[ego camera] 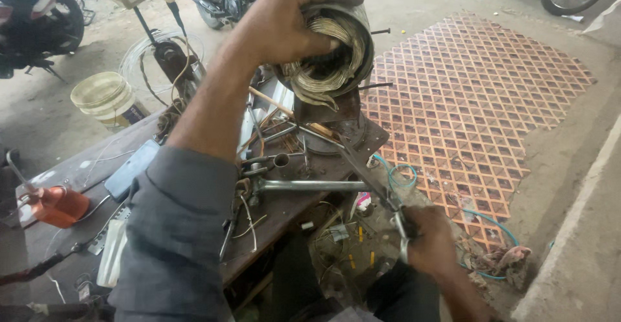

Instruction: The person cuts lengths of wire from a spool mounted on a drum at the workbench using large shears, then gathers the cut wires and arranges them into a bundle in their hands.

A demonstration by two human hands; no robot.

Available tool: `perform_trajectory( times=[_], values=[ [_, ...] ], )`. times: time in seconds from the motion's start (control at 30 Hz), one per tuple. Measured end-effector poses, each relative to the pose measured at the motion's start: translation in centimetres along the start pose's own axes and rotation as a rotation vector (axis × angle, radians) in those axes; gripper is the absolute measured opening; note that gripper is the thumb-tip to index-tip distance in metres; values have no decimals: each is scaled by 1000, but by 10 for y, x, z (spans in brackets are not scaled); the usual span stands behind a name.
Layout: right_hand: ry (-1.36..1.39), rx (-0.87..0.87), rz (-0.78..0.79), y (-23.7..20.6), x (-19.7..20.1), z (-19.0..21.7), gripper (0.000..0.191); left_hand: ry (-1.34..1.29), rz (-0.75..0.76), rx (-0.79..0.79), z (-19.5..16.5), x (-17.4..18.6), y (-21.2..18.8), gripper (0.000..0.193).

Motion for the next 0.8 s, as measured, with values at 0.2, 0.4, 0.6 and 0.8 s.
perform_trajectory(
  times=[0.2,0.4,0.6,0.8],
  values=[
    [-365,-162,101,40,61,2,33,117,-131,79,1,-4,-9,60],
    [-343,223,-217,47,110,30,42,180,-160,-45,-3,-2,-16,58],
    [-491,133,-116,57,133,55,45,-115,-539,104,9,-15,-59,66],
    [-966,344,-96,81,181,110,46,21,-711,164,10,-35,-88,69]
  ],
)
Point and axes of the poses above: each hand's wrist, its own y-axis towards the middle knuckle, its own x-axis out of the back of the hand, z = x × y, the point moved 6 cm from there along y, towards the middle knuckle
